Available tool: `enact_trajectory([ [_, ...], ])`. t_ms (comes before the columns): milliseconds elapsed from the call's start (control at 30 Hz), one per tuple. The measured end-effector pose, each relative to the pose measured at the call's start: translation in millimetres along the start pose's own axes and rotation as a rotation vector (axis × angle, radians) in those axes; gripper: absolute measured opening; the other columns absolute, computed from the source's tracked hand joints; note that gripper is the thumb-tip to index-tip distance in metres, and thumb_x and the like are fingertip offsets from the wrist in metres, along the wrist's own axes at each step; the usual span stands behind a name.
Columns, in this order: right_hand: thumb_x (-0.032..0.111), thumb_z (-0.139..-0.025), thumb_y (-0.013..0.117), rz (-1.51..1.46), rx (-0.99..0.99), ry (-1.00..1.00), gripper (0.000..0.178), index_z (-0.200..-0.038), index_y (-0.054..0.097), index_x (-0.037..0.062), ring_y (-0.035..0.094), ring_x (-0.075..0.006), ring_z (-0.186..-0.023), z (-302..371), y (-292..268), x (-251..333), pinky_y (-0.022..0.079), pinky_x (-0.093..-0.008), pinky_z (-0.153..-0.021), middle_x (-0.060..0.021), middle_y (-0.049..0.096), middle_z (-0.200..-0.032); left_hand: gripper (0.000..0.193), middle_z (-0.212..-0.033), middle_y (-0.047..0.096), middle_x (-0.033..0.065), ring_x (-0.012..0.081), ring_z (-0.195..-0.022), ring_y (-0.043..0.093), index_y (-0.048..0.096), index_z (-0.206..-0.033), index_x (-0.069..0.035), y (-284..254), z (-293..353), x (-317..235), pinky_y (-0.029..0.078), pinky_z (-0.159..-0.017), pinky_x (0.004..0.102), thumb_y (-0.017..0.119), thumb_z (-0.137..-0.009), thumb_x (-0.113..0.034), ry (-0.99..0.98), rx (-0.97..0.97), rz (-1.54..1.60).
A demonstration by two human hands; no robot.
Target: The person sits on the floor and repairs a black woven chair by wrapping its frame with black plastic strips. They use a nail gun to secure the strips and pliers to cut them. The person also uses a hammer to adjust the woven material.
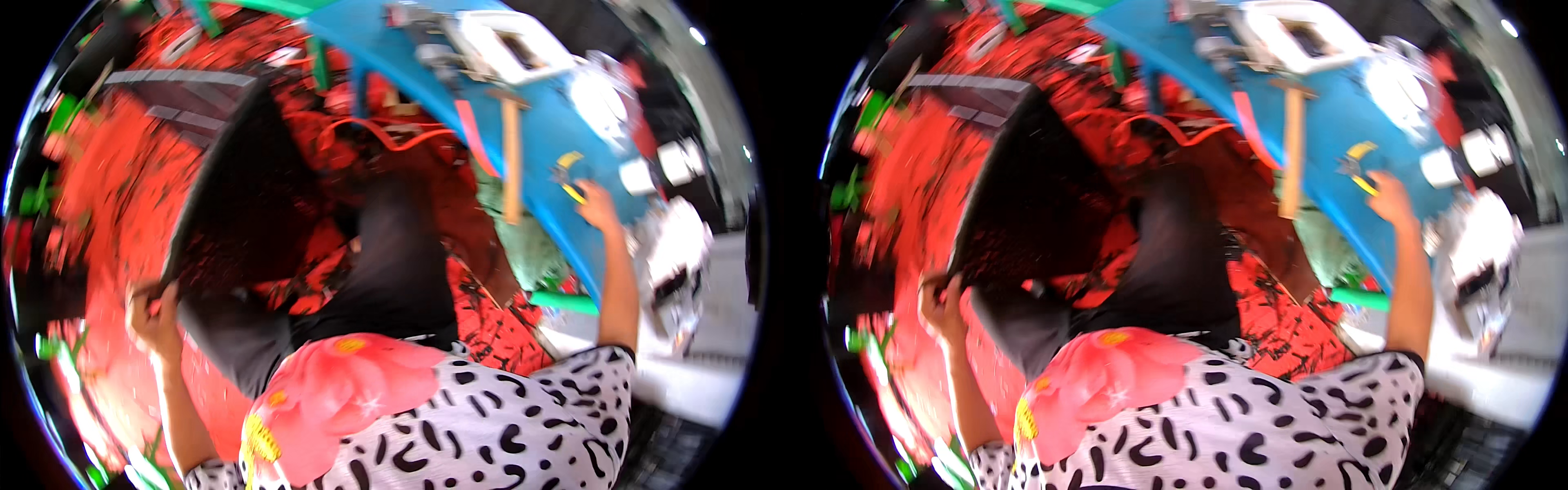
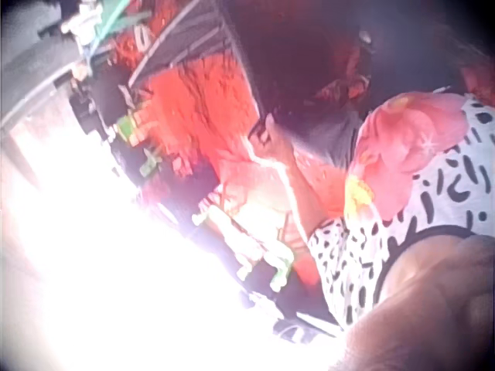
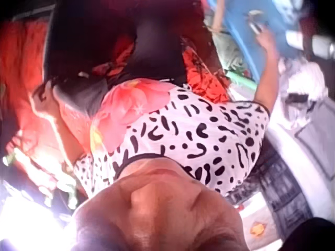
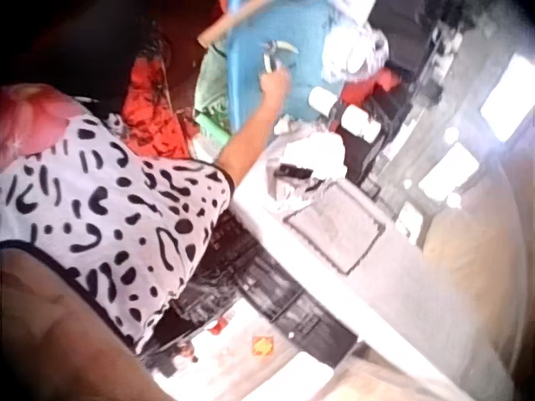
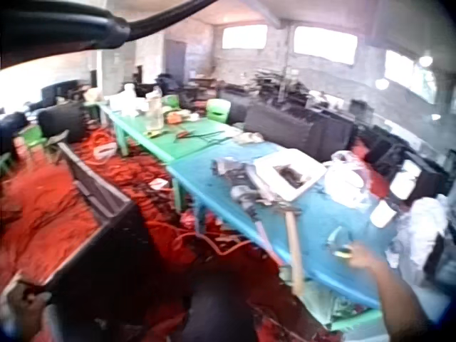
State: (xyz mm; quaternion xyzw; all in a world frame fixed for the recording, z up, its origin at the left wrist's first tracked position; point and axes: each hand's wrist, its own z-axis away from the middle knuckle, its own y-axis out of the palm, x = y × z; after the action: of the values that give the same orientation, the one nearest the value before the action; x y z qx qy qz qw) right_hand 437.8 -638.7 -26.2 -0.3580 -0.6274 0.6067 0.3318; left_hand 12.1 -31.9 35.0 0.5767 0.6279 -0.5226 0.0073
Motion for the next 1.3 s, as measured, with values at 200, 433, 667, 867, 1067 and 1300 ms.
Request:
enact_trajectory([
  [200,0.004,-0.081,0.055,-0.421,-0.030,0.217,0.010,-0.090,0.058,0.0016,0.047,-0.0086,-0.064,9.6,13.2,-57.2,0.040,-0.0256,-0.057,-0.0006,0.050,-0.072,0.032,-0.092,0.059,0.0136,0.0284,-0.085,0.057,0.057,-0.091,-0.001,7.7,3.9,-16.8,0.043,-0.080,0.0387,0.074,-0.067,-0.013,0.264,-0.183,-0.098],
  [433,0.012,-0.087,0.054,-1.264,-0.202,-0.200,0.025,-0.107,0.053,-0.0025,0.047,-0.0064,-0.067,-14.9,-73.0,248.4,0.040,-0.0207,-0.060,-0.0019,0.052,-0.082,0.057,-0.085,0.058,0.0146,0.0299,-0.079,0.056,0.045,-0.114,0.004,-8.5,32.8,-56.1,0.046,-0.071,0.0387,0.074,-0.067,-0.011,0.752,0.047,0.061],
  [667,0.004,-0.074,0.061,-1.486,0.540,-0.815,0.016,-0.086,0.055,-0.0047,0.049,-0.0139,-0.064,19.7,-86.0,434.8,0.040,-0.0241,-0.058,-0.0097,0.053,-0.080,0.045,-0.078,0.058,0.0113,0.0244,-0.062,0.058,0.054,-0.109,0.000,47.1,42.4,-51.3,0.047,-0.053,0.0314,0.073,-0.069,-0.007,0.290,0.313,0.480],
  [867,0.030,-0.064,0.075,-0.976,0.124,-1.144,0.077,-0.124,0.042,-0.0056,0.051,-0.0353,-0.107,4.3,-70.6,472.5,0.042,-0.0388,-0.089,-0.0219,0.050,-0.116,0.022,-0.075,0.058,0.0126,0.0296,-0.063,0.058,0.055,-0.092,-0.001,46.7,52.6,-42.4,0.047,-0.054,0.0372,0.066,-0.073,-0.002,0.329,0.285,0.555],
  [1067,0.034,-0.057,0.080,-1.144,0.471,-1.066,0.088,-0.126,0.041,-0.0045,0.053,-0.0326,-0.102,-7.1,-60.7,482.6,0.043,-0.0371,-0.087,-0.0183,0.053,-0.110,0.031,-0.076,0.056,0.0127,0.0311,-0.063,0.055,0.054,-0.096,0.000,39.1,42.9,-38.0,0.046,-0.055,0.0379,0.068,-0.069,-0.002,0.448,0.235,0.447],
  [1300,0.061,-0.056,0.071,-0.471,-0.391,-1.143,0.085,-0.112,0.051,0.0005,0.052,-0.0309,-0.091,-66.8,-88.9,498.7,0.041,-0.0416,-0.081,-0.0134,0.054,-0.099,0.048,-0.097,0.057,0.0170,0.0287,-0.081,0.055,0.051,-0.107,0.007,-24.2,20.4,-17.4,0.047,-0.070,0.0344,0.069,-0.063,0.000,0.390,-0.358,0.106],
])
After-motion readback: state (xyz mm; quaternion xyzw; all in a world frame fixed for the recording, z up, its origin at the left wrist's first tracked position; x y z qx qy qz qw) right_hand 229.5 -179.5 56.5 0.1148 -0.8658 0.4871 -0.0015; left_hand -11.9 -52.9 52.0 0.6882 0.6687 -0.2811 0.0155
